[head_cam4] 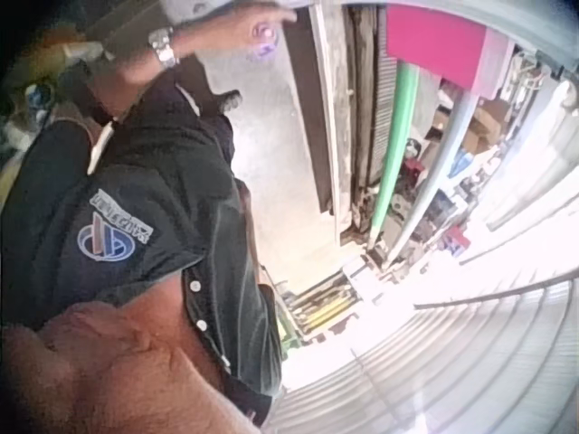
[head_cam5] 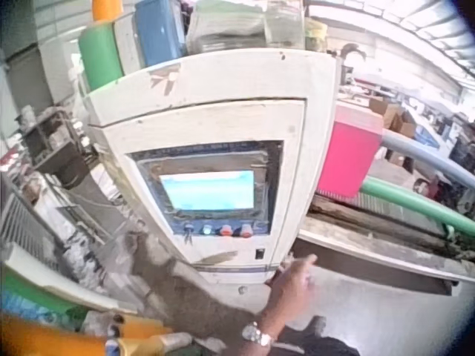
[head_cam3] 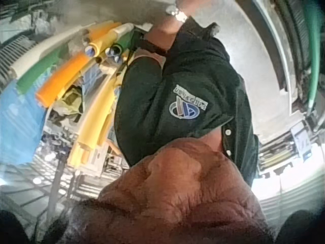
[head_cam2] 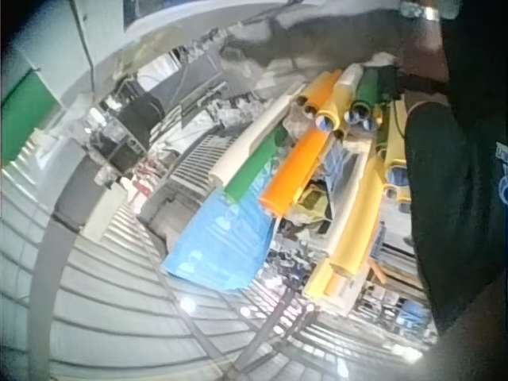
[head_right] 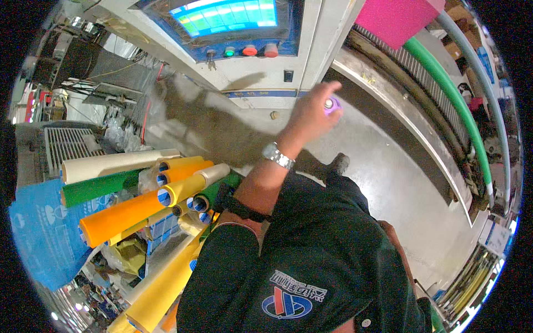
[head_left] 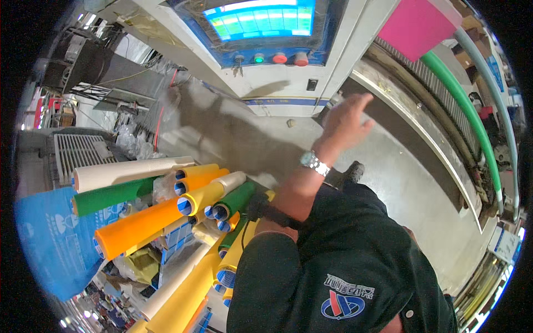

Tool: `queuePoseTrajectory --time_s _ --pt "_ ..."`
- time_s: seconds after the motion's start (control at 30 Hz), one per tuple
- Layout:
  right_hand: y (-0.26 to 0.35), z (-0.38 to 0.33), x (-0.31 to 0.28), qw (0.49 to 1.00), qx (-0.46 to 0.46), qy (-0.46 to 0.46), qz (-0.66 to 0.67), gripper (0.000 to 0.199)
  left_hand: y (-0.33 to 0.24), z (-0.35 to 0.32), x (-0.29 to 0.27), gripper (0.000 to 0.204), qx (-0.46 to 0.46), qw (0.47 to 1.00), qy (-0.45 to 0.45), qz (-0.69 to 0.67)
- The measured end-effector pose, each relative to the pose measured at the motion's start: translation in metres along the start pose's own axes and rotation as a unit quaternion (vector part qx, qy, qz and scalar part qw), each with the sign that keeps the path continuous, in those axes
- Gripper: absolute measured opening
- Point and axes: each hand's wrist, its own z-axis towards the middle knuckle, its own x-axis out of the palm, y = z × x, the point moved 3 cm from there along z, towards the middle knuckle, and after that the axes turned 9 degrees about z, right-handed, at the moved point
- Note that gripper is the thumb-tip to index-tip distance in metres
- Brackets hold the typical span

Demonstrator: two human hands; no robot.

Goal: Remove green adhesive tape rolls from a cutting machine and stack them on a nearby table.

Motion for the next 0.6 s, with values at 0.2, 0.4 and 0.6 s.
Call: queuePoseTrajectory --time_s 0.2,0.4,0.6 --pt "0.003 0.021 -0.034 0.997 0.035 -0.07 0.006 0.053 -0.062 -0.008 0.063 0.059 0.046 0.99 0.122 -0.05" --pt "-0.052 0.066 -0.066 1.0 0.026 -0.015 0.006 0.05 -0.116 0.025 0.135 0.059 0.061 0.974 0.217 -0.031" --pt "-0.148 0.088 -0.137 0.992 -0.002 -0.121 0.019 0.05 -0.25 0.093 0.268 0.068 0.143 0.944 0.297 0.006"
